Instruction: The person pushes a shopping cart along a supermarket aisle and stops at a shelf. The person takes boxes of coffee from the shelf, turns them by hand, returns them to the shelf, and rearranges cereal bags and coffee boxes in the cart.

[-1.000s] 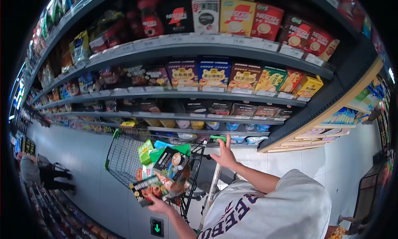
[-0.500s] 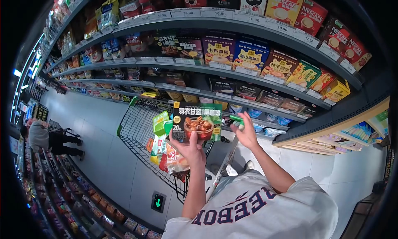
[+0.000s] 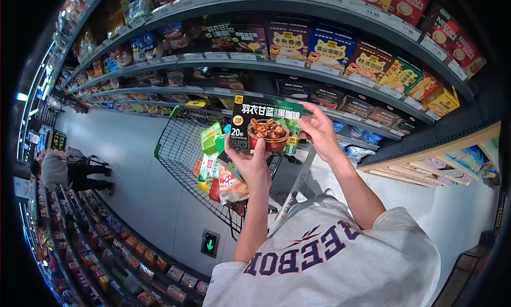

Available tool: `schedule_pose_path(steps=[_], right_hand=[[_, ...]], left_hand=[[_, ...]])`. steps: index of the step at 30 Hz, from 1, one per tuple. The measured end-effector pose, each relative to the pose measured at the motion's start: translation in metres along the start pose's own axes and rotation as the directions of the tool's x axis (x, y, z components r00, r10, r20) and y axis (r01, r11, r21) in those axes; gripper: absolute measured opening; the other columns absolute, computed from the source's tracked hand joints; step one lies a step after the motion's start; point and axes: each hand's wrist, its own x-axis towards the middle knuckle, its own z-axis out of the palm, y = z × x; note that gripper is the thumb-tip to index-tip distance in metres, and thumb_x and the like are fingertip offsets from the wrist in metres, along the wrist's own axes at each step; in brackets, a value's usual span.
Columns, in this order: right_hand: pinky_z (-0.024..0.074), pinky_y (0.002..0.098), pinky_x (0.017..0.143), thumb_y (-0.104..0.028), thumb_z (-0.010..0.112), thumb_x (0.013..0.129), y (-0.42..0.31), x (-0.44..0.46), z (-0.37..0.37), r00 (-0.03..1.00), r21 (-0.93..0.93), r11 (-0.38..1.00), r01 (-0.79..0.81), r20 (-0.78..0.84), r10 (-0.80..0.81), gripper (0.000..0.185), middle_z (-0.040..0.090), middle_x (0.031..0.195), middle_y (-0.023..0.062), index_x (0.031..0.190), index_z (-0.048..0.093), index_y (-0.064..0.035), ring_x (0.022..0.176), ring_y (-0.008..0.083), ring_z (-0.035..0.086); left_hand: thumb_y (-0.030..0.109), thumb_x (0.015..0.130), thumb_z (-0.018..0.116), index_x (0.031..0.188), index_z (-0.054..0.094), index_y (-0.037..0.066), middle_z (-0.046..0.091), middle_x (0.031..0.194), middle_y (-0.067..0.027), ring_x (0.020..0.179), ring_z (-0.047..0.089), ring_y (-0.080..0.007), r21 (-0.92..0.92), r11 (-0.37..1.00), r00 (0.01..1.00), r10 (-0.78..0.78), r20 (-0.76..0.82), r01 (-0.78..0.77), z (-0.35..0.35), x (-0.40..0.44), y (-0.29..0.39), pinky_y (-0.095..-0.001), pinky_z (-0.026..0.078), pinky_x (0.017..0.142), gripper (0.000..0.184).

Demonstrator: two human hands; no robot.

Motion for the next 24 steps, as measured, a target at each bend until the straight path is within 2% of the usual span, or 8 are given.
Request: schedule_pose_path(steps=[3, 6, 9, 12, 15, 20, 21, 24], right_hand=[[0.0559, 0.0280, 0.084, -0.007, 0.066, 0.098, 0.000, 0.007, 0.008, 0.998, -0.009, 1.000, -0.014, 0.056, 0.015, 0.048, 0.068, 0.119, 0.0068, 0.143, 0.049, -0.0077, 0.105, 0.0128, 0.065], [0.0487, 0.0314, 0.098, -0.009, 0.075, 0.090, 0.006, 0.023, 0.021, 0.986, -0.346, 0.927, 0.146, 0.124, -0.109, 0.052, 0.062, 0.129, 0.0074, 0.138, 0.055, -0.0110, 0.117, 0.0157, 0.058], [0.0499, 0.0287, 0.092, -0.010, 0.077, 0.087, -0.018, 0.037, 0.045, 0.927, -0.560, 0.762, 0.326, 0.348, -0.141, 0.057, 0.063, 0.128, 0.0055, 0.140, 0.055, -0.0118, 0.113, 0.0126, 0.059], [0.0518, 0.0293, 0.094, -0.004, 0.076, 0.089, -0.041, 0.054, 0.077, 0.837, -0.556, 0.771, 0.310, 0.544, 0.056, 0.058, 0.064, 0.121, 0.0053, 0.142, 0.051, -0.0059, 0.110, 0.0128, 0.061], [0.0521, 0.0267, 0.088, -0.006, 0.077, 0.089, -0.032, 0.067, 0.097, 0.839, -0.537, 0.827, 0.166, 0.517, 0.167, 0.056, 0.067, 0.112, 0.0020, 0.139, 0.052, -0.0052, 0.101, 0.0101, 0.063], [0.0494, 0.0195, 0.078, -0.007, 0.076, 0.092, -0.006, 0.081, 0.114, 0.908, -0.430, 0.890, 0.153, 0.417, 0.045, 0.026, 0.068, 0.100, -0.0029, 0.115, 0.066, -0.0050, 0.085, 0.0023, 0.061], [0.0434, 0.0182, 0.068, -0.008, 0.076, 0.093, -0.001, 0.086, 0.116, 0.924, -0.420, 0.886, 0.196, 0.381, -0.024, 0.027, 0.065, 0.090, -0.0056, 0.118, 0.065, -0.0054, 0.077, 0.0006, 0.055], [0.0488, 0.0195, 0.077, -0.011, 0.071, 0.097, 0.005, 0.095, 0.117, 0.942, -0.239, 0.968, 0.076, 0.336, 0.009, 0.034, 0.068, 0.104, -0.0016, 0.127, 0.057, -0.0074, 0.088, 0.0043, 0.062]], left_hand=[[-0.008, 0.092, 0.066, 0.156, 0.023, 0.016, 0.050, 0.141, -0.0147, 0.114, 0.063, -0.0219, 0.058, 0.998, 1.000, 0.027, -0.004, -0.027, -0.016, 0.003, 0.006, -0.0353, 0.060, 0.091, 0.080], [-0.007, 0.095, 0.064, 0.161, 0.023, 0.007, 0.059, 0.132, -0.0125, 0.105, 0.066, -0.0191, 0.284, 0.924, 0.966, 0.247, 0.071, -0.257, -0.029, 0.010, 0.021, -0.0279, 0.055, 0.091, 0.079], [-0.005, 0.097, 0.062, 0.158, 0.031, 0.003, 0.064, 0.124, -0.0126, 0.104, 0.066, -0.0175, 0.400, 0.904, 0.983, 0.090, 0.163, -0.149, -0.046, 0.012, 0.042, -0.0279, 0.054, 0.091, 0.070], [-0.002, 0.098, 0.062, 0.152, 0.041, -0.002, 0.066, 0.121, -0.0138, 0.104, 0.066, -0.0163, 0.462, 0.867, 0.975, 0.108, 0.193, -0.187, -0.070, 0.018, 0.046, -0.0273, 0.054, 0.088, 0.059], [0.000, 0.098, 0.064, 0.150, 0.043, -0.004, 0.066, 0.122, -0.0145, 0.105, 0.067, -0.0167, 0.416, 0.887, 0.977, 0.143, 0.159, -0.197, -0.089, 0.025, 0.048, -0.0276, 0.055, 0.088, 0.056], [0.003, 0.100, 0.063, 0.148, 0.045, -0.003, 0.068, 0.123, -0.0133, 0.104, 0.068, -0.0163, 0.348, 0.911, 0.974, 0.196, 0.113, -0.223, -0.105, 0.033, 0.056, -0.0287, 0.056, 0.090, 0.052], [0.004, 0.100, 0.063, 0.148, 0.046, -0.002, 0.068, 0.123, -0.0128, 0.104, 0.068, -0.0160, 0.340, 0.911, 0.971, 0.205, 0.119, -0.234, -0.110, 0.034, 0.056, -0.0287, 0.056, 0.090, 0.051], [0.003, 0.098, 0.065, 0.145, 0.048, -0.004, 0.067, 0.124, -0.0130, 0.110, 0.065, -0.0159, 0.321, 0.946, 0.996, 0.000, 0.091, -0.030, -0.119, 0.031, 0.054, -0.0311, 0.055, 0.094, 0.050]])
